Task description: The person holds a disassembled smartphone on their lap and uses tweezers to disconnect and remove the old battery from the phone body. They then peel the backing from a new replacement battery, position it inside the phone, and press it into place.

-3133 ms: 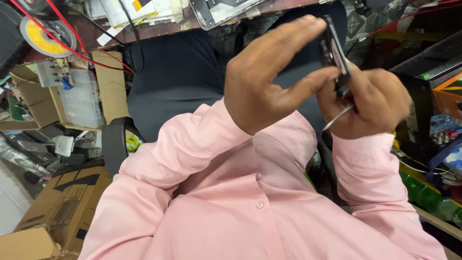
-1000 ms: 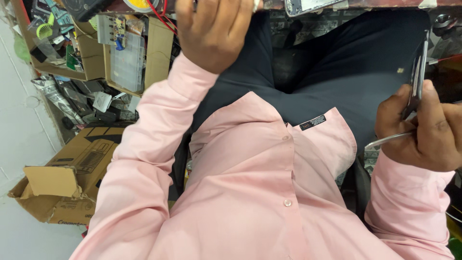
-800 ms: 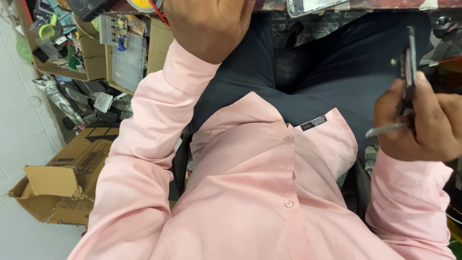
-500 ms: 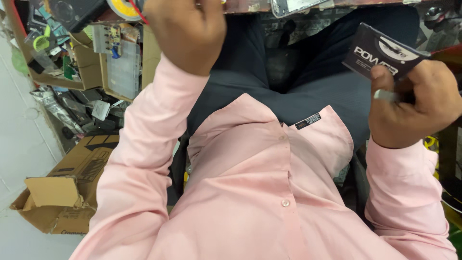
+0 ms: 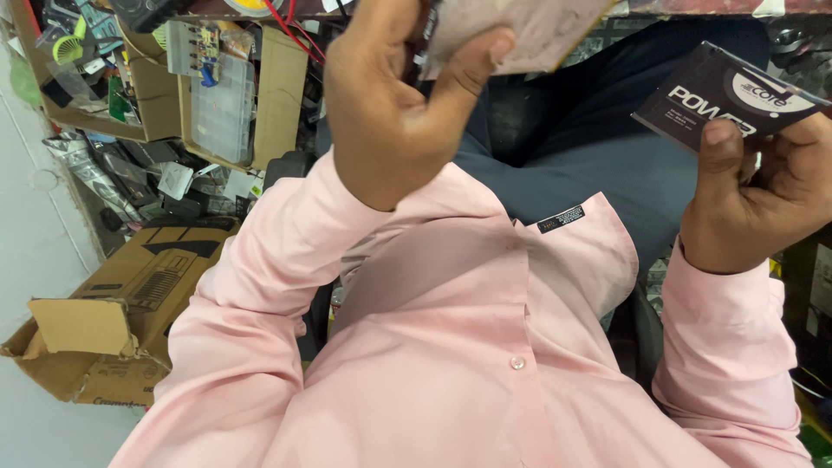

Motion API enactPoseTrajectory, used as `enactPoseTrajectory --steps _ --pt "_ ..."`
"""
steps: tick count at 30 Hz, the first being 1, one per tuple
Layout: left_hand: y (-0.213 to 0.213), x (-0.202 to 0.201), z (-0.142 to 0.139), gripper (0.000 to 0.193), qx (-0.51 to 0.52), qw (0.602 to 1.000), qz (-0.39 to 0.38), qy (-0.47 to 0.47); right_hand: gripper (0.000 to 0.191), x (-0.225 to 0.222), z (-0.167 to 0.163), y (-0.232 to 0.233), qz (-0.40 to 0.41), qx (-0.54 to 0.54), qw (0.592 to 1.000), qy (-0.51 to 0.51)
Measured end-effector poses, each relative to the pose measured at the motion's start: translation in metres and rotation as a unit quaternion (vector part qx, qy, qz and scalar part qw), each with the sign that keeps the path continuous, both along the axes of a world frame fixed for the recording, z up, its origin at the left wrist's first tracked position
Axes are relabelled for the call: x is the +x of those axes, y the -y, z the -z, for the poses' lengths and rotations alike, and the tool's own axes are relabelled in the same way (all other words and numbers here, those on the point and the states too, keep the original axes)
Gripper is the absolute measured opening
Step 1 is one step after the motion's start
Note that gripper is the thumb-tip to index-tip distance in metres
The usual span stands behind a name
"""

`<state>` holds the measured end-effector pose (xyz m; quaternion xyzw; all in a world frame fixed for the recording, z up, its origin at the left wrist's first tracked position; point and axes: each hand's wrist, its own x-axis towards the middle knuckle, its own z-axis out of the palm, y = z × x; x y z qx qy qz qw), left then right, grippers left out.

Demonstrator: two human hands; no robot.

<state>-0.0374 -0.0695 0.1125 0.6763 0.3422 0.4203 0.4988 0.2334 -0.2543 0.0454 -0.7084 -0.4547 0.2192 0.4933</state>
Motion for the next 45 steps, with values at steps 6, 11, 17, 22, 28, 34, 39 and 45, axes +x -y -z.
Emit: enactPoseTrajectory --steps 6,11,17,22,28,34,39,45 --pt "0.008 0.007 -0.016 0.027 -0.008 0.998 0.055 -0.032 0.029 -0.012 -0.012 -0.009 0.021 0.044 0.995 -0.083" --pt "0.011 0.011 -0.021 0.035 -0.056 0.983 0.173 -0.002 0.032 -0.016 -0.021 -0.006 0.06 0.043 0.987 -0.139" --pt "0.03 0.015 -0.02 0.054 -0.193 0.937 0.291 0.034 0.039 -0.009 -0.008 0.008 0.087 0.026 0.984 -0.153" --pt "0.034 0.009 -0.029 0.073 -0.293 0.917 0.268 0.044 0.033 0.0 0.0 0.012 0.036 0.039 0.984 -0.167" --pt "0.033 0.01 -0.04 0.078 -0.261 0.934 0.24 -0.052 0.027 -0.005 0.001 0.01 0.029 0.042 0.987 -0.151" --pt "0.032 0.013 -0.037 0.045 -0.249 0.943 0.221 0.007 0.021 -0.004 -0.001 0.013 0.055 0.034 0.986 -0.152" --pt "0.035 0.015 -0.034 0.037 -0.238 0.951 0.196 0.016 0.023 -0.006 -0.007 0.009 0.053 0.038 0.985 -0.162" --pt "0.039 0.015 -0.032 0.043 -0.16 0.974 0.156 -0.037 0.026 -0.009 -0.013 0.0 0.05 0.042 0.988 -0.142"
